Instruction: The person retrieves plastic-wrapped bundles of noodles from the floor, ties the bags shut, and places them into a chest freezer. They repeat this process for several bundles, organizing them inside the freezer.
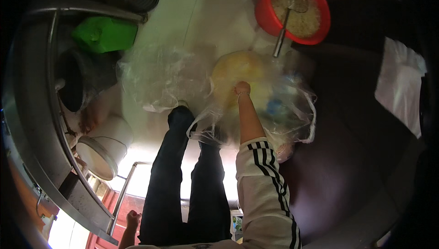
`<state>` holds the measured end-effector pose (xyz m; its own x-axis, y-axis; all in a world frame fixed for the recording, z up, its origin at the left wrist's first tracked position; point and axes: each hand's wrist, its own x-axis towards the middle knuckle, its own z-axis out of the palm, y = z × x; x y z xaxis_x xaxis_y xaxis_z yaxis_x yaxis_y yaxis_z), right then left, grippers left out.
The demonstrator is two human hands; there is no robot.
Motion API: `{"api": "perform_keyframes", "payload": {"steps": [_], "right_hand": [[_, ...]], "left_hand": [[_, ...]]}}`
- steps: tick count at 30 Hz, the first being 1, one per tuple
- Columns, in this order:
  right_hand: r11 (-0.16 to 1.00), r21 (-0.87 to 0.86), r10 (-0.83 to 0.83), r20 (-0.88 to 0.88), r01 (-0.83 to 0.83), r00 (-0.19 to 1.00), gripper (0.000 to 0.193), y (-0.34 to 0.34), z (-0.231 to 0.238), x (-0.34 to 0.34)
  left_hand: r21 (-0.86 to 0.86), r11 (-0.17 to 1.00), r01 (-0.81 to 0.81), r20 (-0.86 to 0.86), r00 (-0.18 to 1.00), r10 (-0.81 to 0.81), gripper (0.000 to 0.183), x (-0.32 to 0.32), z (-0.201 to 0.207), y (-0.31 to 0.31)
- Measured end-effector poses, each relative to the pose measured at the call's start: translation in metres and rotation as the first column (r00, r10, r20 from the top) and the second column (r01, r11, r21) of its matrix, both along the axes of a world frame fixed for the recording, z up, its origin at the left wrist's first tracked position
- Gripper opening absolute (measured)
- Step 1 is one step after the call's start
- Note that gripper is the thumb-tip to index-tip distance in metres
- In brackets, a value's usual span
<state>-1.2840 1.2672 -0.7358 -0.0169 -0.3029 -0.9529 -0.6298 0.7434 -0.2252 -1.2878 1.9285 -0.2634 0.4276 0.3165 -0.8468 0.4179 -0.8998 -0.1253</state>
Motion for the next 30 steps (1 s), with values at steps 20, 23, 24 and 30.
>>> {"api": "perform_keyframes", "payload": {"steps": [20,23,24,30], "right_hand": [[0.984,-0.026,-0.174,0.002,0.174,0.985,0.046,0.014,0.017,0.003],[0.447,-0.375,0.772,-0.297,-0.812,0.562,0.054,0.031,0.103,-0.047],[0.102,-0.401,0.803,-0.507,-0.911,0.312,0.055,0.044,0.137,-0.067],[0.758,-0.496,0.498,0.022,-0.423,0.867,0.042,0.079,0.279,-0.093]], "left_hand": [[-0.153,0.971,0.185,0.046,0.983,-0.180,0.025,0.005,-0.020,-0.003],[-0.168,0.769,0.617,0.307,0.774,-0.554,0.029,0.025,-0.038,-0.019],[-0.120,0.757,0.643,0.322,0.746,-0.583,0.030,0.037,-0.052,-0.036],[-0.605,0.703,-0.374,-0.237,0.928,0.288,0.038,0.056,-0.115,-0.253]]}}
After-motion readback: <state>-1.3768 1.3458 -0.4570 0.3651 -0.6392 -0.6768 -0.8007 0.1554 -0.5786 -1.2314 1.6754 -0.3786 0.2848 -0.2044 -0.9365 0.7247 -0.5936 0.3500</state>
